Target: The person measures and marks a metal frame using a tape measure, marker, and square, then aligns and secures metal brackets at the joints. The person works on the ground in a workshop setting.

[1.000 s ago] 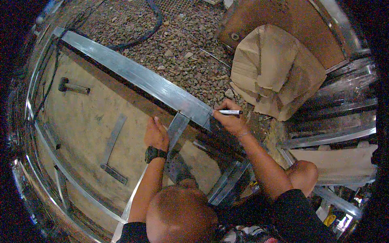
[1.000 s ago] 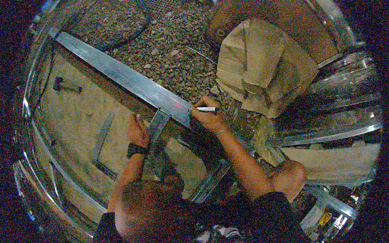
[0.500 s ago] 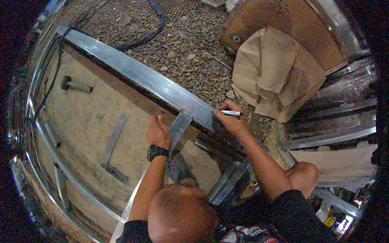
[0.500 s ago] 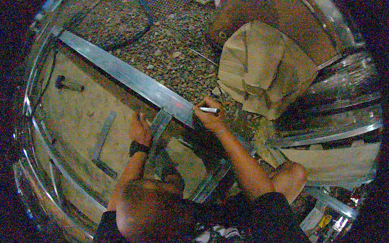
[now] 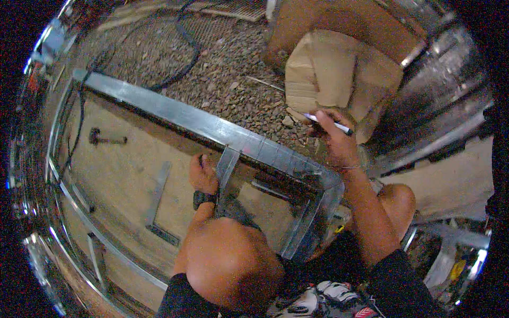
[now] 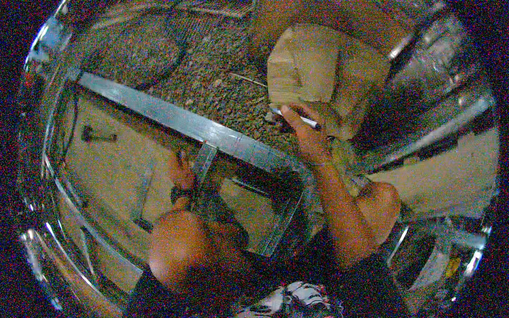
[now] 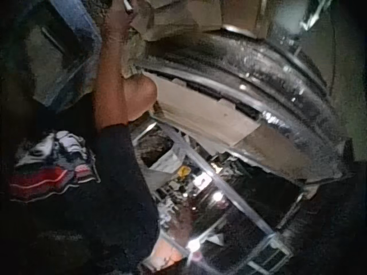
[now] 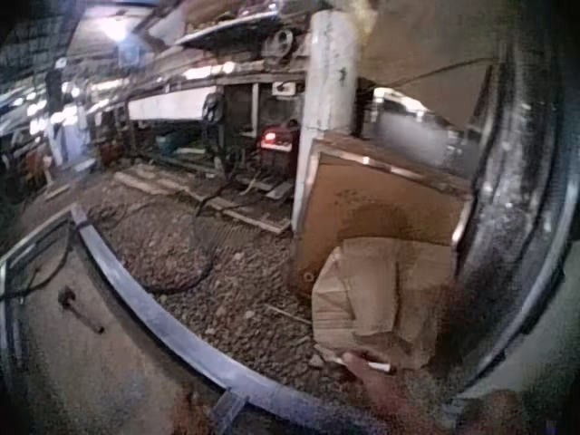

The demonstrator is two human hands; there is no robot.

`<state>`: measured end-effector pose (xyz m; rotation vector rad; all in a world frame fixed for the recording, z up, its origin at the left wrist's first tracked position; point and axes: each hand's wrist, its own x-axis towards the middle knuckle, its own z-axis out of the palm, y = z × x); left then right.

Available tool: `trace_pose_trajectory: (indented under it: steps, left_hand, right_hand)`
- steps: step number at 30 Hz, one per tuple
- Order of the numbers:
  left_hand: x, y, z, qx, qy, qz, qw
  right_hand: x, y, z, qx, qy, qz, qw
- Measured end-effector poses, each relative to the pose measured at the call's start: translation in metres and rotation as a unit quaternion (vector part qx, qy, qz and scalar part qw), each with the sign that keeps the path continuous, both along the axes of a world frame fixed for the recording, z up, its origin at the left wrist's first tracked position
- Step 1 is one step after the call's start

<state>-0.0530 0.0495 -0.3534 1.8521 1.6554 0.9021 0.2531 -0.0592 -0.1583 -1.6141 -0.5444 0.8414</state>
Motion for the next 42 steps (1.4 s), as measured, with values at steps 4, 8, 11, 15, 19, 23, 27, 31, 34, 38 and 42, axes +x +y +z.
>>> trace_pose_trajectory:
  steps: [4, 8, 11, 15, 19, 23, 27, 31, 34, 38, 42]
  left_hand:
    - [-0.035, 0.021, 0.042, -0.15, -0.224, -0.098, 0.958]
    - [0.014, 0.015, 0.234, -0.247, -0.224, -0.322, 0.886]
    - [0.023, -0.013, 0.347, -0.172, -0.131, -0.424, 0.879]
    - [0.034, -0.053, 0.398, -0.096, -0.112, -0.489, 0.86]
    - [0.033, -0.091, 0.415, -0.095, -0.075, -0.487, 0.865]
    - [0.045, -0.117, 0.414, -0.015, -0.065, -0.535, 0.842]
    - [0.068, -0.125, 0.415, -0.074, -0.132, -0.487, 0.86]
    - [0.075, -0.135, 0.413, -0.061, -0.149, -0.512, 0.844]
    - [0.086, -0.146, 0.413, 0.001, -0.105, -0.568, 0.816]
    - [0.092, -0.157, 0.417, -0.066, -0.147, -0.544, 0.824]
    - [0.105, -0.162, 0.408, 0.012, -0.186, -0.565, 0.804]
  right_hand:
    - [-0.01, -0.03, 0.064, 0.104, 0.169, 0.107, 0.974]
    - [-0.026, -0.067, 0.117, 0.081, 0.021, 0.052, 0.995]
    - [-0.056, -0.072, 0.149, 0.198, 0.056, 0.145, 0.968]
    - [-0.068, -0.098, 0.194, 0.257, 0.072, 0.167, 0.949]
    - [-0.075, -0.122, 0.202, 0.283, 0.043, 0.206, 0.936]
    - [-0.073, -0.152, 0.207, 0.275, -0.02, 0.187, 0.943]
    - [-0.046, -0.178, 0.204, 0.295, 0.028, 0.108, 0.949]
    - [-0.049, -0.189, 0.202, 0.265, -0.043, 0.128, 0.955]
    - [-0.05, -0.185, 0.187, 0.316, -0.085, 0.157, 0.932]
    - [-0.051, -0.187, 0.19, 0.268, -0.006, 0.158, 0.95]
    - [-0.049, -0.189, 0.183, 0.338, 0.019, 0.152, 0.929]
